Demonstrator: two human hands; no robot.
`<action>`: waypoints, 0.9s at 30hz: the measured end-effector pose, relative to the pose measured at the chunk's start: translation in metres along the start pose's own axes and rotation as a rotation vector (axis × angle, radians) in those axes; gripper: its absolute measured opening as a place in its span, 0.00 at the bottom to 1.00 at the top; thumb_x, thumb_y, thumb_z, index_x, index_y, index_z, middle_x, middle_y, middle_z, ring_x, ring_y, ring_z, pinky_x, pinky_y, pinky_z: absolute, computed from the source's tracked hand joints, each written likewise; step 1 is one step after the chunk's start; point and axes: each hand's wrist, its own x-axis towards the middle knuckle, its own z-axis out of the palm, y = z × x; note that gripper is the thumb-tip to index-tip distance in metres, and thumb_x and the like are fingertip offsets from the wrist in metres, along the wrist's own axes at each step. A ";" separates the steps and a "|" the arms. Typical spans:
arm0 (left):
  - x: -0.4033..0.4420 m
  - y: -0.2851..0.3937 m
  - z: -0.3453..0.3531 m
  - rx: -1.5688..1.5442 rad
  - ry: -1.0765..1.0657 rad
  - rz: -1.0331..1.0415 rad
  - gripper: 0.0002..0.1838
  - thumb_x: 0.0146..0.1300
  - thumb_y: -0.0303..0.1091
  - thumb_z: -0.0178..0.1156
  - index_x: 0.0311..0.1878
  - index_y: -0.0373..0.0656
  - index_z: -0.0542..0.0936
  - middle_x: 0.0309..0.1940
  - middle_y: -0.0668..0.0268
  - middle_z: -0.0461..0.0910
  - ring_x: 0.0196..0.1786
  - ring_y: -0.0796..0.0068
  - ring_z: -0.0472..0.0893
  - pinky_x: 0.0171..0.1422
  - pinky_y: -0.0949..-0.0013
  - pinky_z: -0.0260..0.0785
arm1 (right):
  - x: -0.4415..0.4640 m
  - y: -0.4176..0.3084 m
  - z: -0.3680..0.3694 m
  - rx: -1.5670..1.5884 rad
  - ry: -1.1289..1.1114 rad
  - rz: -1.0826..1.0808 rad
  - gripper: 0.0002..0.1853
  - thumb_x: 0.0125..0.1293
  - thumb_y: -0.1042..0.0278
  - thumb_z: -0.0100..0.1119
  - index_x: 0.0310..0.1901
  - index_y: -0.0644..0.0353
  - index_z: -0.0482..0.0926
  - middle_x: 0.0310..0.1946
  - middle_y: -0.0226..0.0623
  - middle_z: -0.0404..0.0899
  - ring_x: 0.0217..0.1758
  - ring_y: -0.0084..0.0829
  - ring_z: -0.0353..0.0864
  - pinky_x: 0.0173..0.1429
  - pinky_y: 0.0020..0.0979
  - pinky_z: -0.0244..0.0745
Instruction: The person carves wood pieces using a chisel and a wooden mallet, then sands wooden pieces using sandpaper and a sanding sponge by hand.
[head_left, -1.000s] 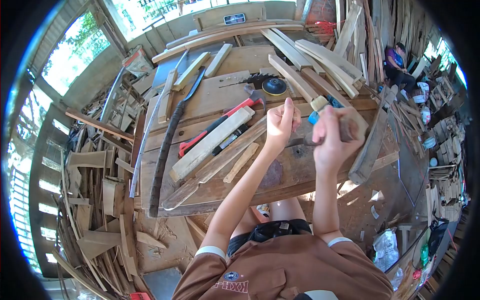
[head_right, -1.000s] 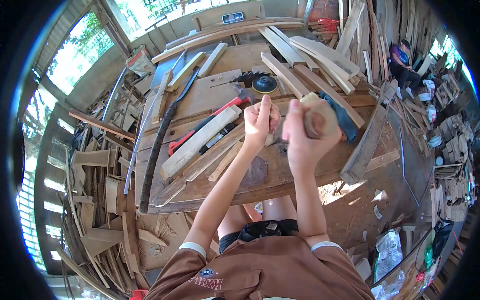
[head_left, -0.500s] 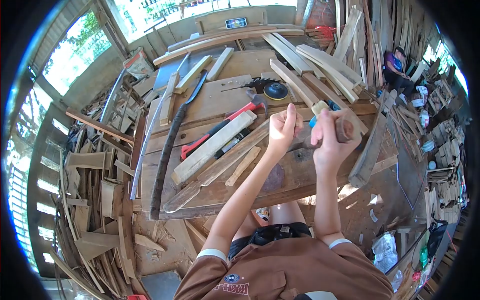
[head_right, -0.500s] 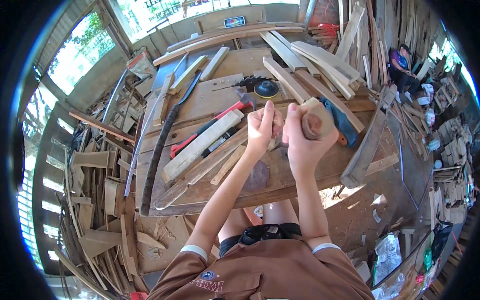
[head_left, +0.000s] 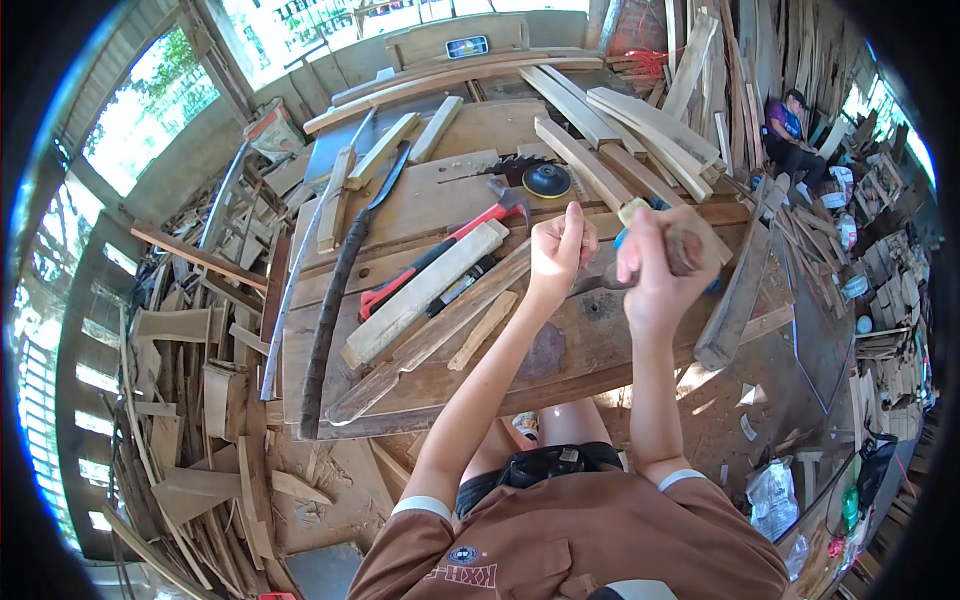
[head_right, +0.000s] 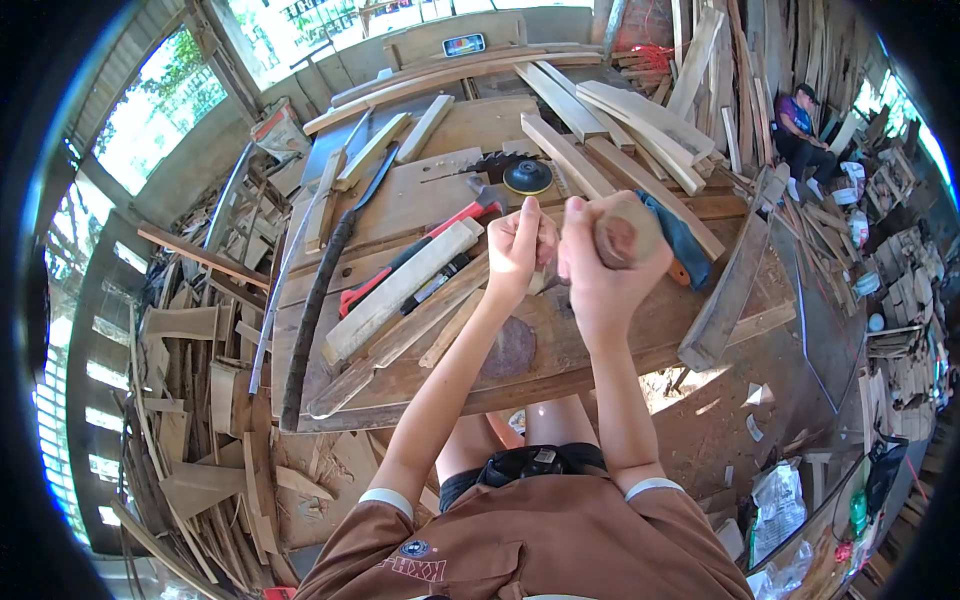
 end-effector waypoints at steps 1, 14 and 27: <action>-0.001 -0.004 -0.001 -0.020 -0.021 0.002 0.34 0.82 0.46 0.43 0.15 0.41 0.70 0.12 0.71 0.69 0.15 0.84 0.62 0.22 0.74 0.55 | 0.001 0.008 -0.001 -0.063 0.006 -0.008 0.11 0.66 0.78 0.67 0.26 0.62 0.77 0.17 0.24 0.75 0.18 0.12 0.71 0.22 0.19 0.61; -0.002 0.006 0.000 0.004 -0.013 0.019 0.34 0.82 0.46 0.43 0.15 0.41 0.70 0.11 0.72 0.67 0.15 0.84 0.62 0.21 0.74 0.54 | 0.009 0.016 0.001 -0.128 -0.036 -0.054 0.11 0.70 0.80 0.60 0.29 0.63 0.73 0.15 0.28 0.71 0.14 0.16 0.65 0.18 0.24 0.57; 0.000 0.008 0.000 0.031 0.045 -0.003 0.32 0.82 0.46 0.45 0.17 0.41 0.73 0.13 0.71 0.71 0.16 0.84 0.64 0.22 0.74 0.55 | 0.018 0.033 0.002 -0.206 -0.086 -0.053 0.12 0.69 0.81 0.61 0.27 0.62 0.71 0.15 0.27 0.70 0.13 0.16 0.65 0.19 0.23 0.57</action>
